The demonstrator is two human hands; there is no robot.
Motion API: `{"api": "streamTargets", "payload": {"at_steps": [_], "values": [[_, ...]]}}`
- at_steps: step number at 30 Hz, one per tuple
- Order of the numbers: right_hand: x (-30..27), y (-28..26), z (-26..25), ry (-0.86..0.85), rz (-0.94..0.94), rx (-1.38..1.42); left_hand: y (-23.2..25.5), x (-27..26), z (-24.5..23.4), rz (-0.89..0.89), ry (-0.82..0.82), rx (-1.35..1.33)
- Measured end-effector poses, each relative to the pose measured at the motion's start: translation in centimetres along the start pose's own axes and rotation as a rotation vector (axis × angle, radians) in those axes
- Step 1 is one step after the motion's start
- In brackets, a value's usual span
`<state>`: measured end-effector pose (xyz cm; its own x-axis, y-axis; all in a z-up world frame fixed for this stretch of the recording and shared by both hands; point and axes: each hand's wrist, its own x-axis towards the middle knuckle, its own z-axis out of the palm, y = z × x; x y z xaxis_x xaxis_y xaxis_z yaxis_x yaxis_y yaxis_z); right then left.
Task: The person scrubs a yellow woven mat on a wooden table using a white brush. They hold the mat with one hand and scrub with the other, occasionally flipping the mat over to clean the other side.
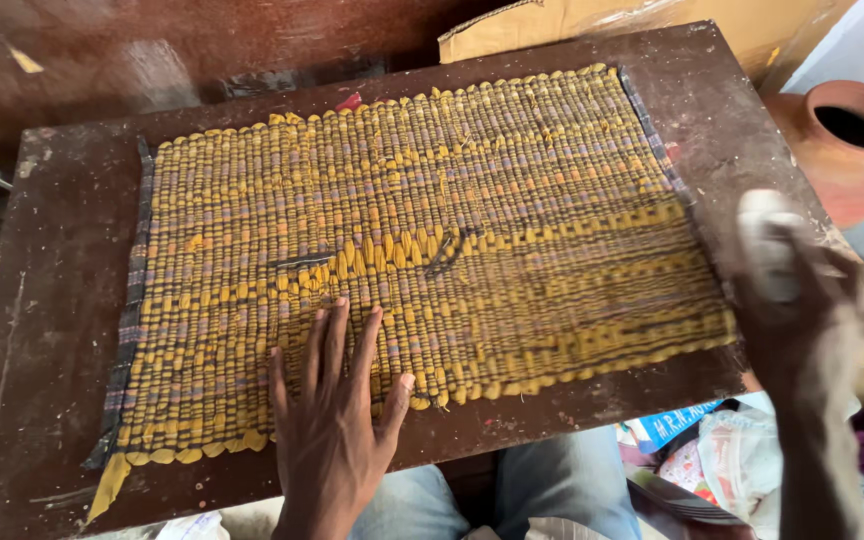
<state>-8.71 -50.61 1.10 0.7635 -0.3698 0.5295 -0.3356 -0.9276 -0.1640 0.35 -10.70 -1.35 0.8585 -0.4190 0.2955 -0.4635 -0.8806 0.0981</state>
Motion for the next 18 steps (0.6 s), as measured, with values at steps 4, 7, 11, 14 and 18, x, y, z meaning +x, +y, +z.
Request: {"api": "streamTargets", "payload": {"at_steps": [4, 7, 11, 14, 18], "values": [[-1.1, -1.4, -1.1, 0.079, 0.055, 0.161, -0.2, 0.1, 0.2, -0.007, -0.012, 0.010], [-3.1, -5.1, 1.3, -0.153, -0.027, 0.763, -0.1, 0.0, 0.3, -0.005, -0.023, 0.018], [-4.9, -10.0, 1.0, -0.090, -0.286, 0.426, 0.0, 0.0, 0.2, -0.010, -0.022, 0.022], [-4.1, -8.8, -0.4, -0.045, -0.369, 0.119, -0.1, -0.1, 0.2, -0.007, -0.020, -0.017], [-2.0, -2.3, -1.3, 0.002, 0.353, 0.591, -0.1, 0.0, 0.4, -0.012, -0.022, -0.008]]}}
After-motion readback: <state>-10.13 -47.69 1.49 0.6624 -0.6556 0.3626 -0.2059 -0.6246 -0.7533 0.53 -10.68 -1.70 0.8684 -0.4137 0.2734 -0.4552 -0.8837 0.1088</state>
